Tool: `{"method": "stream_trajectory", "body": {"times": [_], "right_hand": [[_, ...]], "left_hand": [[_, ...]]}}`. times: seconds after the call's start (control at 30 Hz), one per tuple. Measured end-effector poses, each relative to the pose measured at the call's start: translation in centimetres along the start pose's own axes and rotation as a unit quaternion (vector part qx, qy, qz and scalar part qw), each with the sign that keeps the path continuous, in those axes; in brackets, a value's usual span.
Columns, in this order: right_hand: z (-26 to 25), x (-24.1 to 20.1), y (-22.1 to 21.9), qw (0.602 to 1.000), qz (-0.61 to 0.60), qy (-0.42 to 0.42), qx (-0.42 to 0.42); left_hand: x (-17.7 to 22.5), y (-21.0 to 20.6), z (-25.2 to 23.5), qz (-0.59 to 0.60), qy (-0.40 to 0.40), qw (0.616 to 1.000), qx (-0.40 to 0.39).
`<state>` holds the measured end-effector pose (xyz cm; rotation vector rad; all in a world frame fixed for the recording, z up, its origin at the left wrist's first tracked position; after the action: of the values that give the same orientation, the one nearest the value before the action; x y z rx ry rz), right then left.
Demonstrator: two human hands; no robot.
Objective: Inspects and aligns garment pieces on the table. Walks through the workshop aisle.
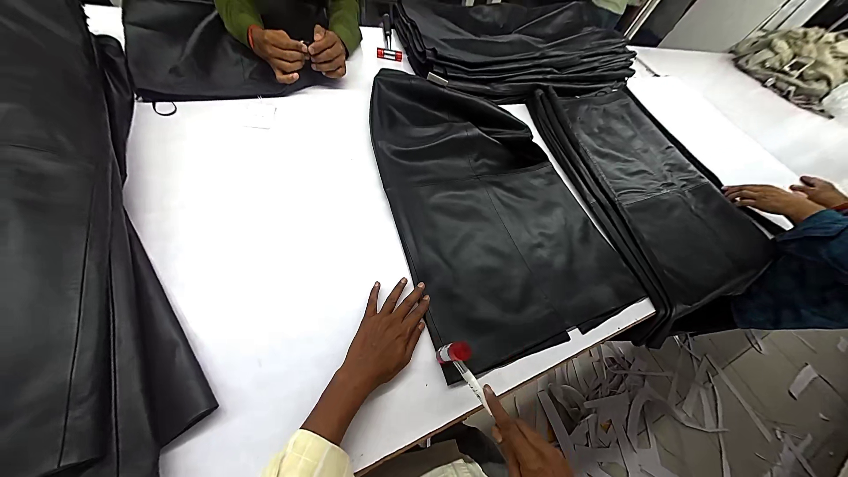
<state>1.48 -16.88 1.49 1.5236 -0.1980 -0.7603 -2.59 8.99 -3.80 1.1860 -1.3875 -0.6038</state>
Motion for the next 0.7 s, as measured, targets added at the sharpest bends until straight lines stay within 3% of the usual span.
{"method": "stream_trajectory", "body": {"times": [0.17,0.27,0.4,0.53,0.63,0.7], "right_hand": [[-1.1,-1.3,1.9,0.995,-0.026,0.023,0.098],[-1.9,-0.5,-0.4,0.999,0.027,0.016,0.025],[-3.0,-1.2,1.1,0.993,-0.015,0.034,0.109],[-4.4,-0.6,-0.9,0.997,0.042,0.027,0.057],[-5.2,-1.2,0.4,0.989,0.019,0.051,0.135],[-5.8,-1.2,0.0,0.991,0.054,0.038,0.119]], "left_hand": [[0.2,-0.1,0.3,0.006,0.013,1.0,0.005],[0.1,0.0,0.1,0.0,0.013,1.0,0.015],[0.1,0.1,0.1,0.003,0.023,0.999,0.03],[0.0,0.2,0.1,0.017,0.022,0.999,0.033],[-0.4,0.6,0.0,0.064,0.043,0.996,0.042],[-0.7,0.6,0.1,0.085,0.058,0.994,0.046]]}}
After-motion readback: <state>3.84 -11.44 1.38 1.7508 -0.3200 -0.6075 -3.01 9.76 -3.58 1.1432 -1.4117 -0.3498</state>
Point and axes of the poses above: each hand's wrist, its own z-axis away from the middle knuckle, its own y-axis out of the back of the hand, x = y × z, the point moved 7 cm from there along -z, towards the middle knuckle, and after that the axes turned 9 degrees about z, right-handed, at the moved point
